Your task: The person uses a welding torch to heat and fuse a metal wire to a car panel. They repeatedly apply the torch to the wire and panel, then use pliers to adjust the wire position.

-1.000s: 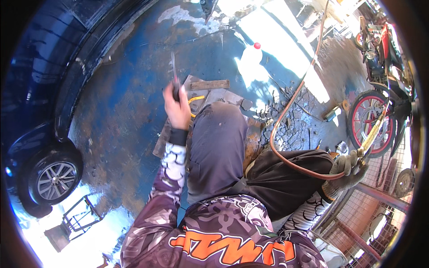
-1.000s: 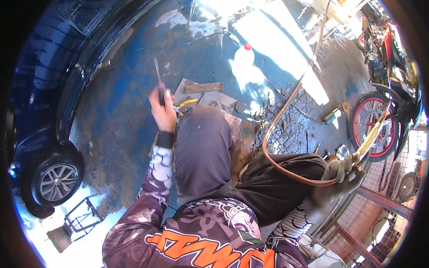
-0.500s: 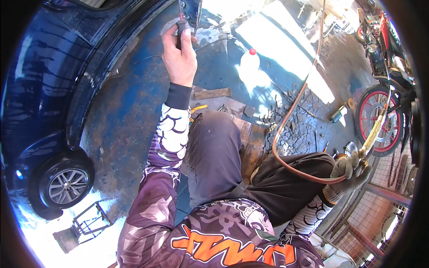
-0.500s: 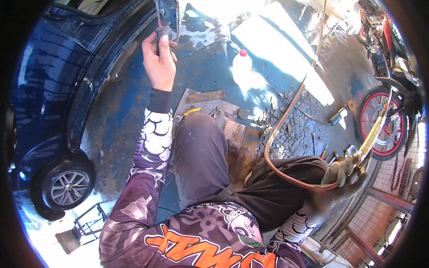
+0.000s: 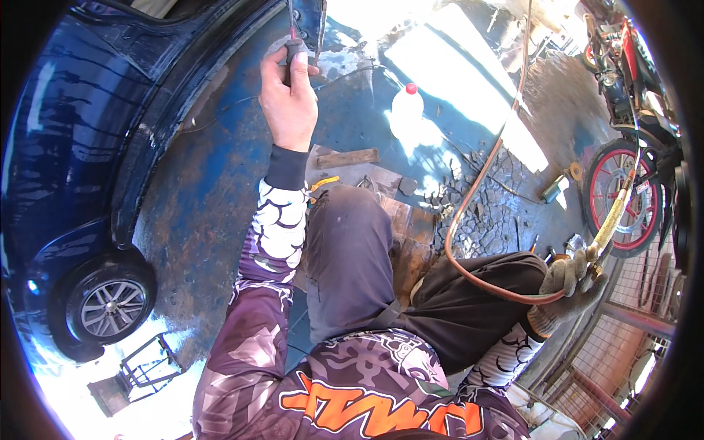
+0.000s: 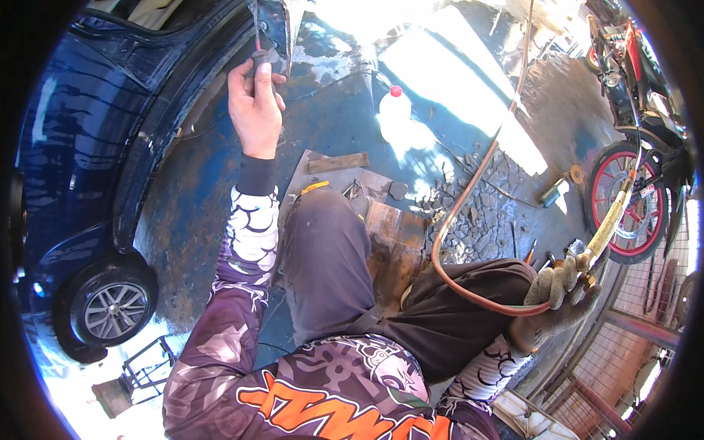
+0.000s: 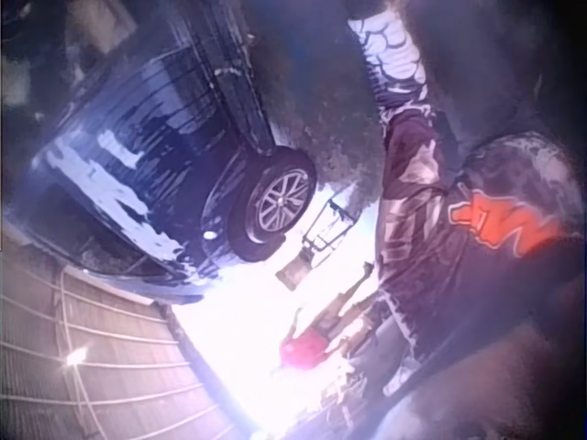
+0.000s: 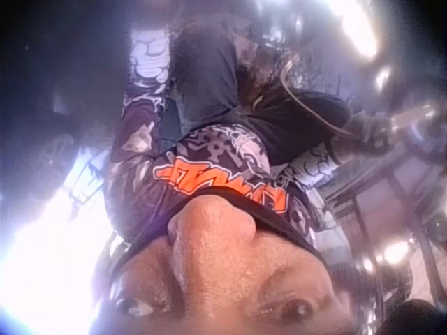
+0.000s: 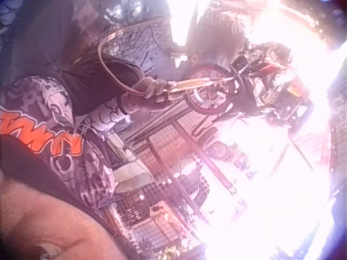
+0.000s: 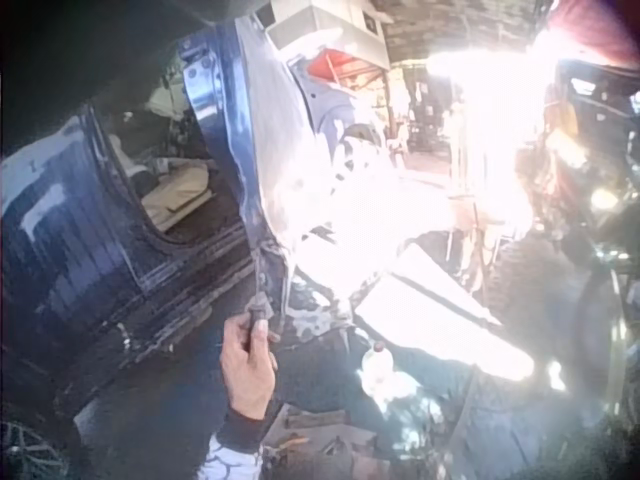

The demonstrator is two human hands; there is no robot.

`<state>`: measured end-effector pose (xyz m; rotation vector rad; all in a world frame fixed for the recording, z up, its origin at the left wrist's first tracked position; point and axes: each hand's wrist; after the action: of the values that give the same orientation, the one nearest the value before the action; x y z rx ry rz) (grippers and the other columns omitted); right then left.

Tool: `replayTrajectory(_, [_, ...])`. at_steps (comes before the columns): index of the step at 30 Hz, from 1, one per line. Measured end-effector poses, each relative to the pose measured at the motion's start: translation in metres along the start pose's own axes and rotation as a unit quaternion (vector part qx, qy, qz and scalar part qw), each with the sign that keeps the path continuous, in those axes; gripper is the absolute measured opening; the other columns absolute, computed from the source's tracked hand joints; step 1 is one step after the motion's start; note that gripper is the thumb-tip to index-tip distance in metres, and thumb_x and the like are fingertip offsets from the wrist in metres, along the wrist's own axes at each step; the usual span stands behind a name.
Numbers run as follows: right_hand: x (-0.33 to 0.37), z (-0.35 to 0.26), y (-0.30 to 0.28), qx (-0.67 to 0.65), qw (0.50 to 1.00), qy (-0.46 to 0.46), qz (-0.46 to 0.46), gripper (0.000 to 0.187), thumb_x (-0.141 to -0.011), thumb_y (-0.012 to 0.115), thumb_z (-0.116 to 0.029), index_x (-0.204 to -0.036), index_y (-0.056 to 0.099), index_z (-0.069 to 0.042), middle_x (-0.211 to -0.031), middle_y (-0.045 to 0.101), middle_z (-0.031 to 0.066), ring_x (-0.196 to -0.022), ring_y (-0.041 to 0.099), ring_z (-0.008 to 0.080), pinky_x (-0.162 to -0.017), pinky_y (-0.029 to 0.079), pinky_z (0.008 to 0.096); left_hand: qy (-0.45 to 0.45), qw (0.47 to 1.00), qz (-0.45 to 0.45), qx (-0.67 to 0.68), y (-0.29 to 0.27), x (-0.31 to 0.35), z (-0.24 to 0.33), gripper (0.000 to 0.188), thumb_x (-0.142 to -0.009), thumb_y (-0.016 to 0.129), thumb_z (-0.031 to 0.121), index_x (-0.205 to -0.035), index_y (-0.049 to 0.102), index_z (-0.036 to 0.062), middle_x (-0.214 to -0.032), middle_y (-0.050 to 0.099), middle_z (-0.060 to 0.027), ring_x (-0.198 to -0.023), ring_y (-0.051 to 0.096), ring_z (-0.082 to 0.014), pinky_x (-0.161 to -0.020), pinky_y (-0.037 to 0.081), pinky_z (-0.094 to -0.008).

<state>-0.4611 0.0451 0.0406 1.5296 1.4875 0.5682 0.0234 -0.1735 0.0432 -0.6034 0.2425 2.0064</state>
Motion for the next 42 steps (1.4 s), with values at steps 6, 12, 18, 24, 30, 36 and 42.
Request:
replayTrajectory(6, [0.002, -0.003, -0.004, 0.001, 1.000, 0.006, 0.010, 0.048, -0.106, 0.057, -0.033, -0.131, 0.051, 0.007, -0.084, 0.051, 0.0068, -0.049, 0.042, 0.0103, -0.049, 0.038, 0.0256, -0.107, 0.993, -0.002, 0.052, -0.005, 0.000, 0.014, 0.031, -0.106, 0.064, 0.023, -0.124, 0.055, -0.0015, -0.085, 0.073, -0.0099, -0.069, 0.066, -0.0133, -0.067, 0.053, -0.0285])
replayTrajectory(12, [0.008, 0.019, -0.031, 0.055, 0.974, -0.098, 0.195, 0.046, -0.105, 0.059, -0.032, -0.134, 0.052, 0.003, -0.089, 0.057, 0.0060, -0.059, 0.052, 0.0107, -0.052, 0.043, 0.0273, -0.039, 0.995, -0.009, -0.094, -0.017, -0.008, 0.012, 0.026, -0.105, 0.060, 0.024, -0.120, 0.062, 0.0029, -0.089, 0.069, -0.0095, -0.055, 0.057, -0.0105, -0.047, 0.042, -0.0247])
replayTrajectory(18, [0.004, 0.035, -0.013, 0.074, 0.969, -0.076, 0.223, 0.048, -0.103, 0.059, -0.040, -0.135, 0.054, -0.004, -0.094, 0.067, 0.0066, -0.067, 0.060, 0.0126, -0.055, 0.050, 0.0296, -0.160, 0.969, -0.148, -0.119, -0.064, -0.023, 0.081, 0.052, -0.105, 0.060, 0.041, -0.147, 0.059, 0.0096, -0.128, 0.066, -0.0128, -0.066, 0.051, -0.0020, -0.046, 0.033, -0.0165])
replayTrajectory(24, [0.001, 0.025, 0.019, 0.123, 0.972, -0.090, 0.180, 0.075, -0.098, 0.063, -0.024, -0.160, 0.030, 0.004, -0.092, 0.065, 0.0100, -0.062, 0.058, 0.0106, -0.044, 0.047, 0.0242, -0.125, 0.976, -0.104, -0.143, -0.080, 0.055, 0.009, 0.037, -0.108, 0.057, 0.038, -0.127, 0.060, 0.0054, -0.098, 0.065, -0.0057, -0.063, 0.055, -0.0073, -0.039, 0.035, -0.0209])
replayTrajectory(30, [0.001, 0.016, 0.018, 0.115, 0.979, -0.070, 0.153, 0.089, -0.095, 0.065, -0.018, -0.166, 0.014, 0.002, -0.093, 0.062, 0.0091, -0.065, 0.061, 0.0114, -0.048, 0.051, 0.0243, -0.374, 0.829, -0.244, -0.335, -0.103, 0.208, -0.123, 0.039, -0.108, 0.057, 0.031, -0.137, 0.059, 0.0062, -0.100, 0.066, -0.0080, -0.068, 0.057, -0.0100, -0.049, 0.044, -0.0265])
replayTrajectory(36, [0.002, 0.017, 0.009, 0.115, 0.979, -0.082, 0.144, 0.089, -0.096, 0.065, -0.020, -0.166, 0.015, 0.001, -0.095, 0.064, 0.0120, -0.065, 0.062, 0.0110, -0.049, 0.052, 0.0233, -0.438, 0.736, -0.323, -0.403, -0.122, 0.264, -0.133, 0.040, -0.108, 0.057, 0.031, -0.138, 0.059, 0.0045, -0.104, 0.066, -0.0092, -0.072, 0.058, -0.0100, -0.055, 0.045, -0.0268])
replayTrajectory(42, [0.001, 0.017, 0.008, 0.134, 0.976, -0.090, 0.149, 0.089, -0.096, 0.064, -0.021, -0.165, 0.013, 0.004, -0.096, 0.064, 0.0120, -0.065, 0.061, 0.0109, -0.050, 0.052, 0.0247, -0.441, 0.720, -0.347, -0.408, -0.123, 0.270, -0.133, 0.041, -0.109, 0.056, 0.031, -0.139, 0.059, 0.0028, -0.109, 0.067, -0.0104, -0.077, 0.059, -0.0100, -0.061, 0.046, -0.0271])
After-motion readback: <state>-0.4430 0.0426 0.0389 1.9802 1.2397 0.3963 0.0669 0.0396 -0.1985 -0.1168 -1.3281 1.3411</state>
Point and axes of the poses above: each hand's wrist, its own x-axis away from the middle knuckle, its own y-axis out of the palm, z = x × y
